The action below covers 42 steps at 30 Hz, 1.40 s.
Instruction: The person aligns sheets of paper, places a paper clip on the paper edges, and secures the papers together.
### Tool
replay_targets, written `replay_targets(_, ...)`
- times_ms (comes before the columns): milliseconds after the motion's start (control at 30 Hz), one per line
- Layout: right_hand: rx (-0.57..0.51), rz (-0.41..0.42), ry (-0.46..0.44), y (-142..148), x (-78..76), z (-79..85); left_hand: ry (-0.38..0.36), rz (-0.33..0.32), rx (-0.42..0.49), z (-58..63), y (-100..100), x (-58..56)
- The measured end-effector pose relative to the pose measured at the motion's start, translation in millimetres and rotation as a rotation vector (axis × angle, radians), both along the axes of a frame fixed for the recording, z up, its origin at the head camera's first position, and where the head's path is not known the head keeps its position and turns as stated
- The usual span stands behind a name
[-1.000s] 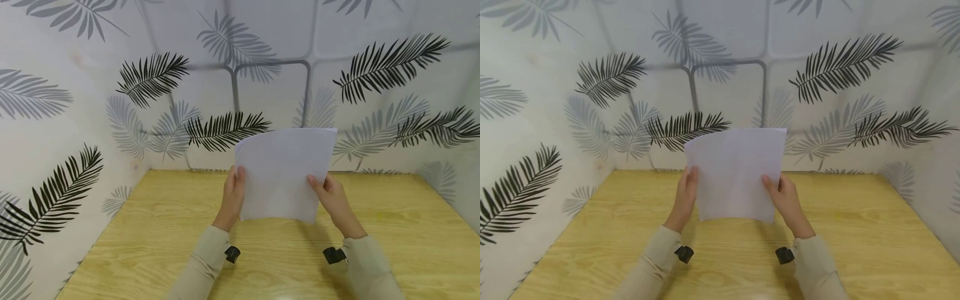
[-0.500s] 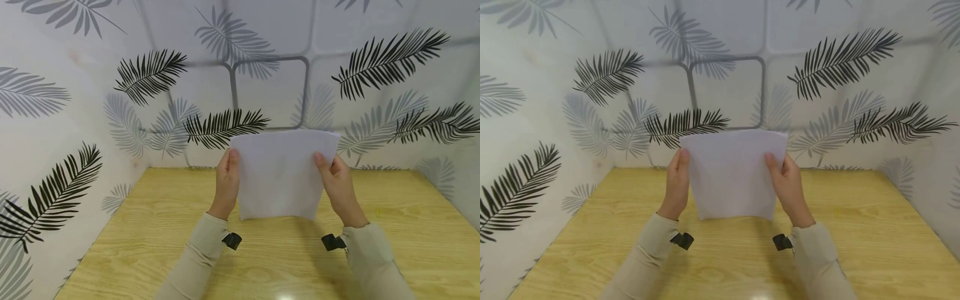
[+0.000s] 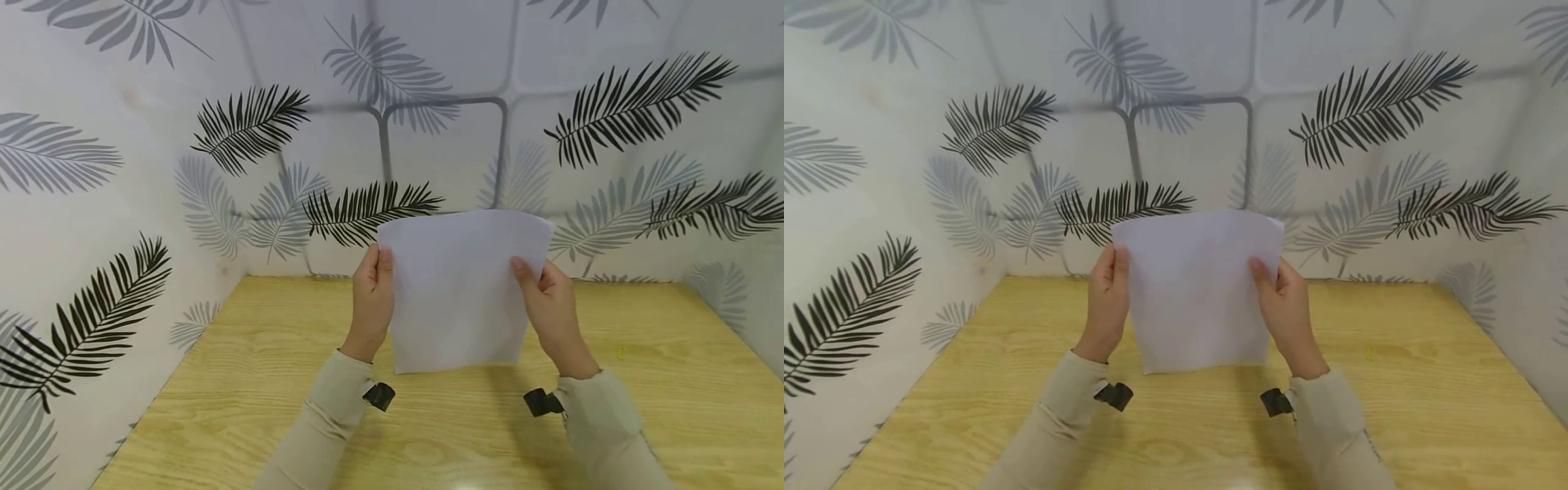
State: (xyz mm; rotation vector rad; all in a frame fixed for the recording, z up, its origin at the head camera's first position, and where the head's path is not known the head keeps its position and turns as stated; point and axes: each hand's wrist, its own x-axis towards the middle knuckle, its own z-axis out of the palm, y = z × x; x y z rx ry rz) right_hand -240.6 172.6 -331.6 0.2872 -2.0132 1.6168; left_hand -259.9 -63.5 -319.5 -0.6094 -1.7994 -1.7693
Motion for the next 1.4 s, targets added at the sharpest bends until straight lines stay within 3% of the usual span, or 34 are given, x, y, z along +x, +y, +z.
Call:
replay_targets(133, 0.029, -0.043, 0.006, 0.3, 5.5, 7.3, 0.060, 0.037, -0.053, 4.8, -1.4, 0.1)
replay_targets(233, 0.053, -0.027, -0.024, 3.1, 7.8, 10.7, 0.057, 0.039, -0.103, 8.0, -4.4, -1.6)
replay_targets(433, 0.115, 0.084, -0.256, 17.3, 11.3, 8.9, -0.085, 0.029, -0.223, 7.3, -13.7, -4.4)
replay_targets(700, 0.073, 0.263, -0.526, 32.1, 9.3, -3.5, -0.307, 0.020, -0.298, -3.8, -17.4, -6.1)
replay_targets(833, 0.044, 0.313, -0.589, 35.0, 7.5, -13.3, -0.393, 0.015, -0.316, -15.4, -17.7, -9.4)
replay_targets(1167, 0.045, 0.328, -0.700, 36.4, 3.1, -32.5, -0.547, 0.013, -0.323, -34.7, -15.4, -15.4)
replay_targets(1400, 0.059, 0.310, -0.748, 37.7, -0.2, -43.9, -0.546, 0.012, -0.381, -46.8, -16.0, -17.1)
